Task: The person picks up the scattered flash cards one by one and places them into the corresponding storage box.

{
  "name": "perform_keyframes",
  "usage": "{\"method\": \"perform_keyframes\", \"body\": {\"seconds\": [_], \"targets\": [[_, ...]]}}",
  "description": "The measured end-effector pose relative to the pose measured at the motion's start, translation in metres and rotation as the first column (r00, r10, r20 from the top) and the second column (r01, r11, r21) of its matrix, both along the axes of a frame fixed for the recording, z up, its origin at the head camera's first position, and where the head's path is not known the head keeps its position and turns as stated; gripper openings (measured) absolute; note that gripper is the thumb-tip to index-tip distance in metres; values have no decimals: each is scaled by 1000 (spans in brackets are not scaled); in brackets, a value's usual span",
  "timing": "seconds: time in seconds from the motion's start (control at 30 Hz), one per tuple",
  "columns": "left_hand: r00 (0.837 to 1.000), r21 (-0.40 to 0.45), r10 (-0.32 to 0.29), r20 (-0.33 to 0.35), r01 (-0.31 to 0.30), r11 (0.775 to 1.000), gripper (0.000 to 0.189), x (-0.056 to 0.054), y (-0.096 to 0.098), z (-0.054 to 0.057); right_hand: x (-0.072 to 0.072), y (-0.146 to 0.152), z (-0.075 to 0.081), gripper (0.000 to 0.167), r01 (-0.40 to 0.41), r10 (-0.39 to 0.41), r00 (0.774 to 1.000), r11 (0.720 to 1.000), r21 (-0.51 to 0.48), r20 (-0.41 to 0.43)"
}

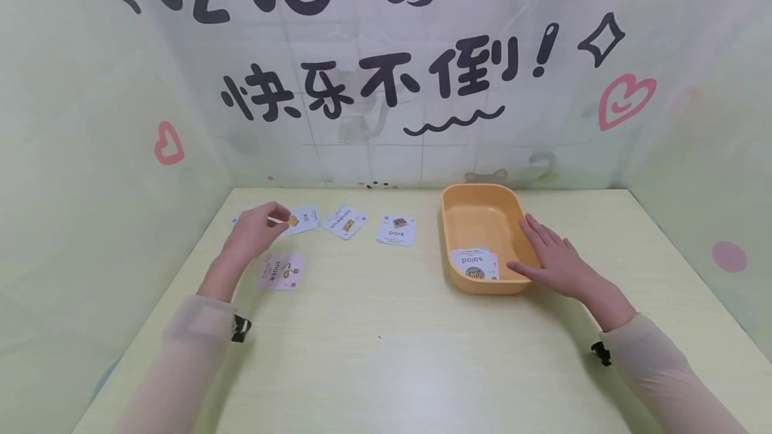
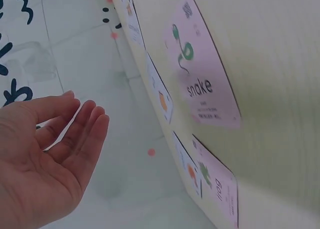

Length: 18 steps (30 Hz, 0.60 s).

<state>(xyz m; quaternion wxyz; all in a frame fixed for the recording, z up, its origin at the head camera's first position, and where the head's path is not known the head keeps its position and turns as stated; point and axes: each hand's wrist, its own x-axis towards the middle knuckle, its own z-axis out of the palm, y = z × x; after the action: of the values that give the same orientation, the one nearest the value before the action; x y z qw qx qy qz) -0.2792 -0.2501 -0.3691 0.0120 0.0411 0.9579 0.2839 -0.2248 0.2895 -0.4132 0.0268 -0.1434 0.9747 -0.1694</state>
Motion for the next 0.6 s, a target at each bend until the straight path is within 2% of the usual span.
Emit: {"method": "perform_keyframes", "body": {"seconds": [0.3, 0.5, 0.6], "targets": [[994, -75, 93, 51, -89, 993, 37, 6, -43, -11, 0, 0, 0, 97, -1, 1, 1000, 1000, -11, 5], [980, -104, 153, 128, -140, 985, 46, 9, -61, -14, 0, 0, 0, 97, 1, -1, 1000, 1000, -6, 3], [974, -132, 163, 158, -143, 981, 50, 11, -67, -14, 0, 0, 1, 97, 0, 0, 1000, 1000, -7, 0]]}}
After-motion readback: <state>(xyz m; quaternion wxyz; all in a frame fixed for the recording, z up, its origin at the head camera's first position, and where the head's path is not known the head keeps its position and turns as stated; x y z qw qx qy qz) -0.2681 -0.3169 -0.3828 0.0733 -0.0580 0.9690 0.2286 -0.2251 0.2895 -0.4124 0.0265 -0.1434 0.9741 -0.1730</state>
